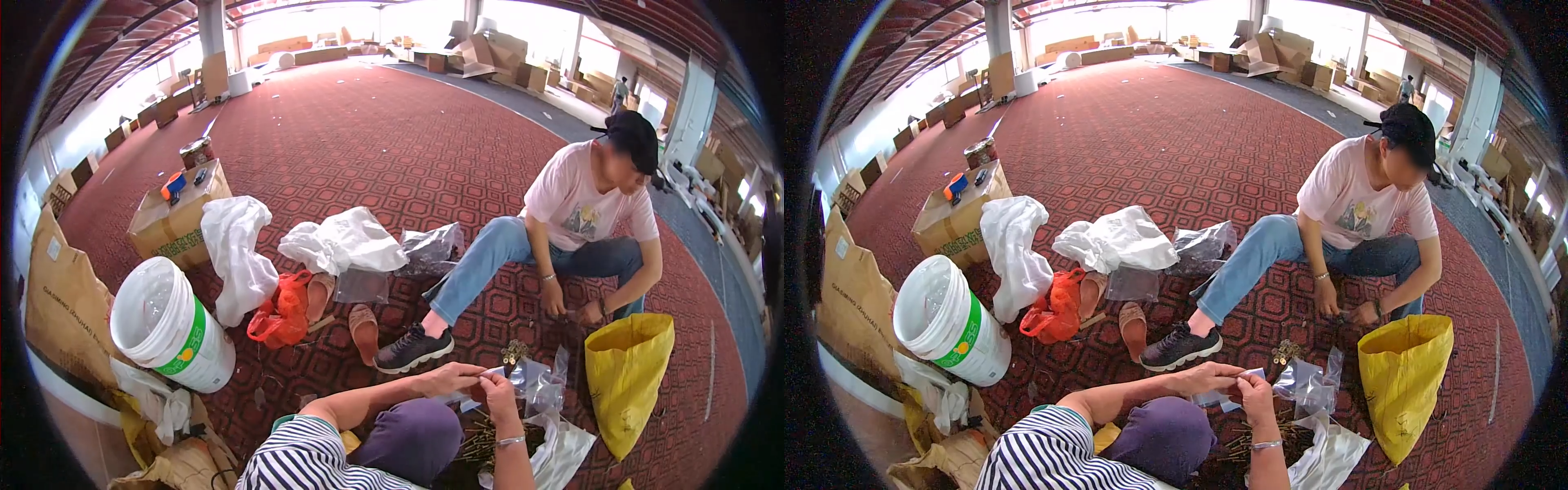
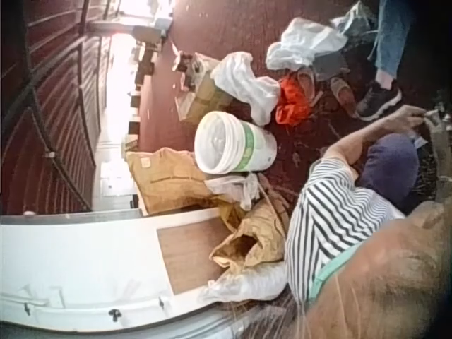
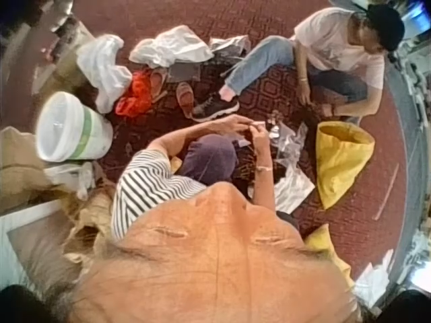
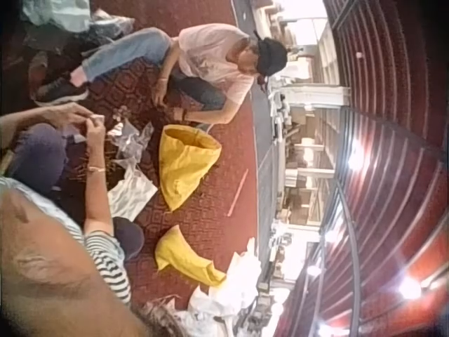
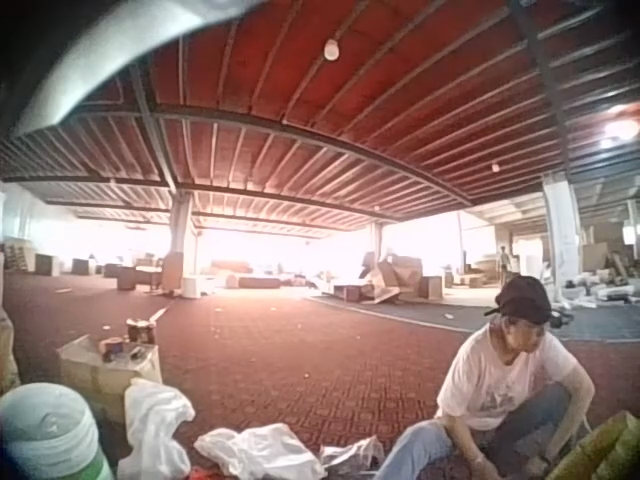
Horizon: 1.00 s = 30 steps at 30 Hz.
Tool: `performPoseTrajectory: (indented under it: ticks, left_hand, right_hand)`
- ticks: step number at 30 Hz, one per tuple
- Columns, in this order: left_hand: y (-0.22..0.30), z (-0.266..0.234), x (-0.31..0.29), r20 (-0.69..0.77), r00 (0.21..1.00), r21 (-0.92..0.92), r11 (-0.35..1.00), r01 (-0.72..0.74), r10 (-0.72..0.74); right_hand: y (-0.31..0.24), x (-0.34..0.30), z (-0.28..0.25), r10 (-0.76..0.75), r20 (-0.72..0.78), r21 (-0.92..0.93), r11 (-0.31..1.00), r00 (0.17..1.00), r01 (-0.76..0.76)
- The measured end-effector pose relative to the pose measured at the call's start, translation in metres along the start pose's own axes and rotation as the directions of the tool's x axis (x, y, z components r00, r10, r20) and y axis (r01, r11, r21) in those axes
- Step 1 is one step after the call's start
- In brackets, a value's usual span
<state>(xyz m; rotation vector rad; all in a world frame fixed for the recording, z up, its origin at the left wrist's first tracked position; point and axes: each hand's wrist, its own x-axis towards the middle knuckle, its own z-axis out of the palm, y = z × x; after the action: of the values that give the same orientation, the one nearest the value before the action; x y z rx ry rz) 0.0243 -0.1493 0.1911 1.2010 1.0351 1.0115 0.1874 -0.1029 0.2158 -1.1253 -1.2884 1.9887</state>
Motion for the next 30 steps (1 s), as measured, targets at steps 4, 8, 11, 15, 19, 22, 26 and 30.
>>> performPoseTrajectory:
  ticks: [4,8,11,15,19,22,26,30]
  left_hand:
    - [0.012,-0.008,-0.003,-0.010,0.996,0.196,0.976,0.092,-0.091]
    - [0.013,-0.011,-0.004,0.055,0.996,0.578,0.816,0.030,-0.075]
    - [-0.006,0.000,0.007,0.072,0.995,0.852,0.514,-0.095,0.064]
    - [-0.029,0.014,0.024,0.102,0.988,0.903,0.405,-0.142,0.119]
    - [-0.049,0.004,0.057,0.110,0.982,0.886,0.434,-0.166,0.152]
    - [-0.060,-0.009,0.086,0.147,0.973,0.863,0.458,-0.214,0.178]
    - [-0.095,-0.016,0.107,0.027,0.975,0.857,0.497,-0.137,0.221]
    - [-0.134,-0.030,0.114,-0.161,0.979,0.810,0.584,0.057,0.127]
  right_hand:
    - [0.001,-0.004,0.003,-0.038,-0.028,-0.139,0.990,0.999,0.034]
    - [0.014,0.004,-0.003,-0.143,-0.003,-0.388,0.912,0.990,0.131]
    - [0.029,0.019,-0.012,-0.142,-0.085,-0.576,0.815,0.986,0.067]
    - [0.072,0.045,-0.049,-0.140,-0.135,-0.604,0.796,0.981,0.030]
    - [0.056,0.061,-0.055,0.355,0.049,-0.121,0.930,0.933,-0.348]
    - [0.092,0.109,-0.083,-0.007,0.079,-0.580,0.813,0.997,0.051]
    - [0.079,0.104,-0.083,-0.096,0.055,-0.679,0.726,0.994,0.108]
    - [0.094,0.103,-0.070,-0.114,0.046,-0.748,0.655,0.992,0.110]
